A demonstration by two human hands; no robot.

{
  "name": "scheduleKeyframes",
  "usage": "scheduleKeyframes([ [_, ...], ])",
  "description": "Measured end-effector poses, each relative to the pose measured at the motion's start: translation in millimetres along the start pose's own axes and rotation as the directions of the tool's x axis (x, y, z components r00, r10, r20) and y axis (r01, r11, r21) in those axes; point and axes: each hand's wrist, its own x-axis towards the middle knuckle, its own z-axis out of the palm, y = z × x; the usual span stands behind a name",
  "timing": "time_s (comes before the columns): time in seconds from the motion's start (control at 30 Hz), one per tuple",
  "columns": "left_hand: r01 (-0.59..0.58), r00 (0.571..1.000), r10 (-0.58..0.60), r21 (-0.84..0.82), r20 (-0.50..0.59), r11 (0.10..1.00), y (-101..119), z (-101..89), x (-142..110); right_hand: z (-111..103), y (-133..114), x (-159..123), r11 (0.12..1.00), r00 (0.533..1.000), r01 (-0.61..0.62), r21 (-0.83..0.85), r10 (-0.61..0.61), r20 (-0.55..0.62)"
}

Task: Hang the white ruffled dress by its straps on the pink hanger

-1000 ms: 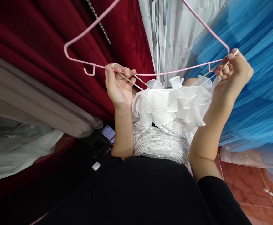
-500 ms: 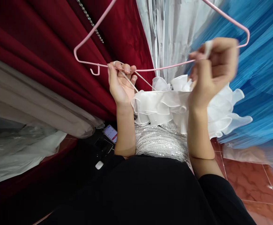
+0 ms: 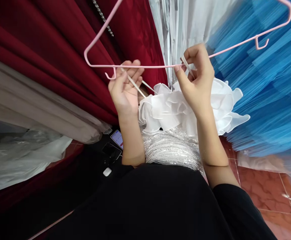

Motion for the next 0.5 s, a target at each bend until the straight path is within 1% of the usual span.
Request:
scheduleKeyframes([
  [0.1, -0.143, 0.986, 0.145, 0.024, -0.080, 0.989, 0, -22.3, 0, -1, 4, 2, 0.999, 1.000, 0.006, 0.033, -0.006, 0.008],
  [0.17, -0.246, 0.957, 0.256, 0.085, -0.137, 0.966, 2, -32.3, -2, -1, 3, 1, 0.999, 1.000, -0.001, 0.053, 0.000, 0.016],
  [0.23, -0.333, 0.919, 0.354, 0.139, -0.172, 0.932, 7, -37.0, -4, 1, 1, 0, 0.998, 0.999, -0.026, 0.049, 0.024, 0.033],
  [0.3, -0.361, 0.903, 0.394, 0.196, -0.169, 0.912, 16, -37.8, -7, 1, -1, 0, 0.998, 0.996, -0.064, 0.019, 0.063, 0.055],
  [0.37, -0.349, 0.906, 0.398, 0.278, -0.145, 0.895, 26, -35.6, -11, 2, -1, 1, 0.996, 0.994, -0.088, -0.012, 0.089, 0.066],
  [0.43, -0.337, 0.910, 0.399, 0.362, -0.111, 0.869, 33, -30.7, -14, 2, 1, 2, 0.996, 0.994, -0.088, -0.027, 0.089, 0.061],
  [0.5, -0.342, 0.912, 0.403, 0.399, -0.079, 0.851, 36, -23.5, -14, 3, 3, 1, 0.997, 0.996, -0.068, -0.026, 0.069, 0.051],
])
